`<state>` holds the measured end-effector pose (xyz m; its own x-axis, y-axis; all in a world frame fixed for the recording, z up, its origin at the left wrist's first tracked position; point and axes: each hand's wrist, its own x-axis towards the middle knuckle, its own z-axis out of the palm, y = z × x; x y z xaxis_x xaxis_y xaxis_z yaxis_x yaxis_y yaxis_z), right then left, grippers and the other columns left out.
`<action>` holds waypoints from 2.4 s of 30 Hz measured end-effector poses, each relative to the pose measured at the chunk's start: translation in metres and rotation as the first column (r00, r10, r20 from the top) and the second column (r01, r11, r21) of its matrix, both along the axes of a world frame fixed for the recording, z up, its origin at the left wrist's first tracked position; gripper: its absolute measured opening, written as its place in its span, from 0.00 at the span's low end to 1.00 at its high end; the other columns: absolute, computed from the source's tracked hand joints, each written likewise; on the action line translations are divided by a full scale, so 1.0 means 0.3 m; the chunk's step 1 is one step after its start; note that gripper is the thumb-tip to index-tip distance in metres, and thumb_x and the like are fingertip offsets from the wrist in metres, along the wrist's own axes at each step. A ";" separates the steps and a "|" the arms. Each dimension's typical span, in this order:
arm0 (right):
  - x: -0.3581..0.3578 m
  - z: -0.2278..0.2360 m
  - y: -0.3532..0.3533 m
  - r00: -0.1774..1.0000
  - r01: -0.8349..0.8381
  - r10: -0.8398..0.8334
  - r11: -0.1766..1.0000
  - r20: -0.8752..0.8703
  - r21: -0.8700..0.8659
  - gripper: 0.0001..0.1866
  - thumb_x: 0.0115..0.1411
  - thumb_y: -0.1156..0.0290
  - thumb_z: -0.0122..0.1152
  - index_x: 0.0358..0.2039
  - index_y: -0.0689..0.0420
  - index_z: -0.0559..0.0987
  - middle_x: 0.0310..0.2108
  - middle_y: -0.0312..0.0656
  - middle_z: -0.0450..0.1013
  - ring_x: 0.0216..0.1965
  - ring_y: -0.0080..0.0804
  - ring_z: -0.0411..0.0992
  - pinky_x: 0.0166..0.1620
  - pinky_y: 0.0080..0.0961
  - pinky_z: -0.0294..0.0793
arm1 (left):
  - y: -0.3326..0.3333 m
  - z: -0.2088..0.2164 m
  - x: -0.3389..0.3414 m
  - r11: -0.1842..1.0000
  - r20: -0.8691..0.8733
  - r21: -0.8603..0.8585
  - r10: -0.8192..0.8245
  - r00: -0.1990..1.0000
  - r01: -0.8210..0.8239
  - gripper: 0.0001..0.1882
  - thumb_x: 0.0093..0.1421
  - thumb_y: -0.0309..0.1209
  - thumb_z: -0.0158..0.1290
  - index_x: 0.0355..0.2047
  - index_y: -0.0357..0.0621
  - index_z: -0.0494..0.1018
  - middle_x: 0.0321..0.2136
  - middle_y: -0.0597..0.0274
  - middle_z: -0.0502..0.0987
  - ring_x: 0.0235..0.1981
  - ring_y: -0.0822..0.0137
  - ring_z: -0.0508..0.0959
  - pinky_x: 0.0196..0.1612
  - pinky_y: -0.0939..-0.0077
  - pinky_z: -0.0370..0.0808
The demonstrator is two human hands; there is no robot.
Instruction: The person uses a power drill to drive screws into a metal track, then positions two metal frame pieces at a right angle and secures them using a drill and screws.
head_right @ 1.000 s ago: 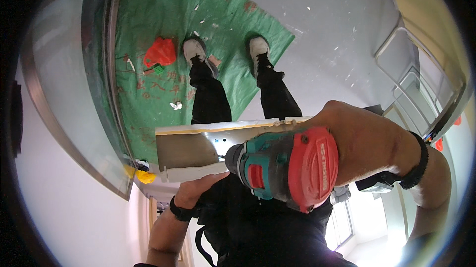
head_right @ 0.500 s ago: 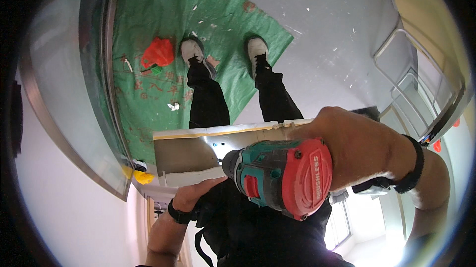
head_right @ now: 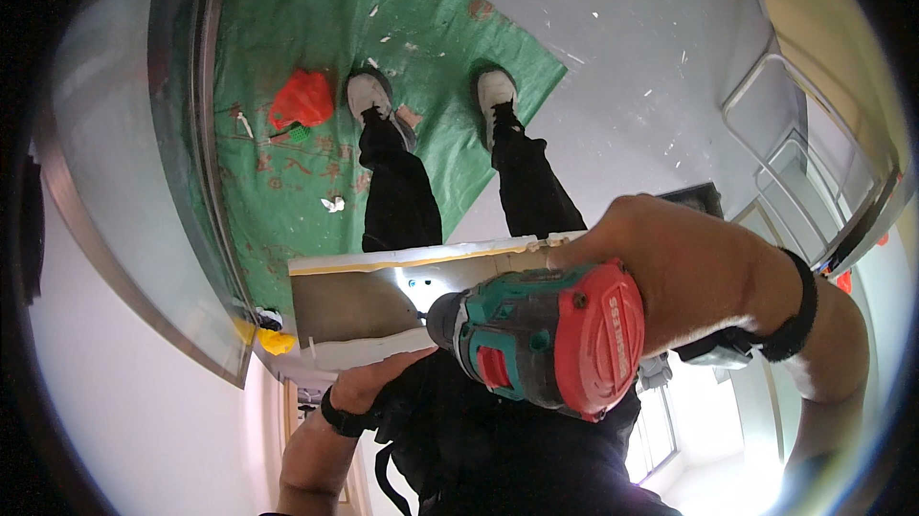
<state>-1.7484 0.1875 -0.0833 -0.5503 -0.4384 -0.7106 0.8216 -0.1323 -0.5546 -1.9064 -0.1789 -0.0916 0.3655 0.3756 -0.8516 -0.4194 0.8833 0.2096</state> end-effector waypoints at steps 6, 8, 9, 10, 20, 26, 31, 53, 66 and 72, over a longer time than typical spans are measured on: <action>0.013 -0.027 -0.013 0.997 0.029 -0.029 1.000 -0.065 0.007 0.26 0.39 0.65 0.74 0.41 0.57 0.78 0.24 0.50 0.75 0.29 0.51 0.76 0.32 0.35 0.75 | -0.025 0.009 0.005 0.885 -0.307 0.411 -0.093 0.947 0.219 0.18 0.60 0.23 0.56 0.51 0.50 0.74 0.44 0.62 0.78 0.43 0.68 0.79 0.49 0.77 0.75; 0.016 -0.030 -0.016 0.999 0.041 -0.039 0.997 0.023 -0.066 0.26 0.39 0.65 0.74 0.40 0.57 0.79 0.24 0.50 0.75 0.29 0.51 0.76 0.32 0.35 0.75 | 0.009 0.016 -0.004 0.828 -0.383 0.471 -0.117 0.916 0.303 0.19 0.60 0.22 0.56 0.52 0.46 0.74 0.45 0.62 0.78 0.44 0.68 0.79 0.50 0.77 0.75; 0.012 -0.030 -0.015 0.999 0.040 -0.039 0.997 0.022 -0.066 0.26 0.39 0.65 0.74 0.40 0.57 0.79 0.24 0.50 0.75 0.29 0.51 0.76 0.32 0.35 0.75 | 0.007 0.014 -0.005 0.829 -0.385 0.470 -0.117 0.916 0.304 0.19 0.60 0.22 0.56 0.52 0.46 0.74 0.45 0.62 0.78 0.44 0.68 0.79 0.50 0.77 0.75; 0.005 -0.024 -0.016 0.999 0.021 -0.021 1.000 -0.037 -0.007 0.25 0.39 0.66 0.74 0.40 0.57 0.79 0.24 0.50 0.75 0.29 0.51 0.76 0.32 0.35 0.75 | 0.002 0.019 -0.009 0.824 -0.395 0.432 -0.193 0.898 0.367 0.18 0.59 0.22 0.56 0.51 0.44 0.73 0.45 0.61 0.79 0.43 0.67 0.79 0.49 0.77 0.75; 0.022 -0.015 -0.044 0.994 0.102 -0.100 0.994 0.048 -0.040 0.19 0.41 0.69 0.74 0.36 0.57 0.80 0.25 0.47 0.77 0.26 0.41 0.77 0.33 0.30 0.75 | 0.109 -0.004 -0.004 0.952 -0.371 0.254 -0.066 0.926 0.170 0.13 0.55 0.30 0.63 0.40 0.43 0.78 0.34 0.64 0.81 0.36 0.68 0.80 0.37 0.73 0.77; -0.021 0.000 -0.014 0.990 -0.036 0.052 0.992 -0.129 0.124 0.16 0.42 0.68 0.71 0.32 0.58 0.79 0.24 0.48 0.76 0.28 0.47 0.75 0.33 0.35 0.74 | 0.091 -0.064 0.045 0.602 -0.822 0.227 -0.304 0.482 0.766 0.13 0.52 0.31 0.66 0.36 0.43 0.77 0.32 0.67 0.79 0.33 0.69 0.79 0.35 0.74 0.76; 0.028 0.002 -0.006 0.991 0.102 -0.093 0.990 -0.098 0.095 0.20 0.43 0.67 0.71 0.38 0.56 0.80 0.25 0.48 0.77 0.27 0.43 0.76 0.33 0.32 0.74 | 0.179 -0.122 0.058 0.620 -0.918 0.251 -0.090 0.386 0.744 0.12 0.50 0.36 0.65 0.29 0.46 0.74 0.28 0.67 0.77 0.27 0.65 0.77 0.31 0.72 0.75; 0.562 -0.378 0.033 0.605 0.579 -0.793 0.377 -0.070 0.723 0.17 0.50 0.74 0.69 0.40 0.59 0.74 0.27 0.34 0.72 0.24 0.20 0.70 0.26 0.22 0.71 | 0.647 -1.204 -0.128 0.928 -0.828 0.163 -0.056 0.558 0.334 0.34 0.44 0.36 0.66 0.49 0.32 0.68 0.42 0.47 0.79 0.44 0.55 0.80 0.47 0.66 0.76; 0.433 -0.880 0.110 0.708 0.561 -0.638 0.250 -0.302 0.789 0.17 0.51 0.73 0.69 0.39 0.60 0.73 0.27 0.33 0.71 0.22 0.20 0.70 0.25 0.21 0.73 | 0.691 -1.673 -0.070 0.839 -0.969 0.001 -0.133 0.207 0.544 0.26 0.42 0.46 0.63 0.36 0.39 0.77 0.35 0.46 0.80 0.38 0.48 0.80 0.42 0.58 0.78; 0.283 -0.984 0.111 0.679 0.662 -0.659 0.359 -0.324 0.658 0.16 0.51 0.73 0.69 0.39 0.60 0.74 0.27 0.34 0.71 0.20 0.21 0.70 0.24 0.23 0.72 | 0.604 -1.556 -0.178 0.833 -0.975 0.031 -0.096 0.200 0.553 0.45 0.45 0.51 0.65 0.58 0.35 0.66 0.47 0.43 0.77 0.49 0.50 0.77 0.52 0.63 0.74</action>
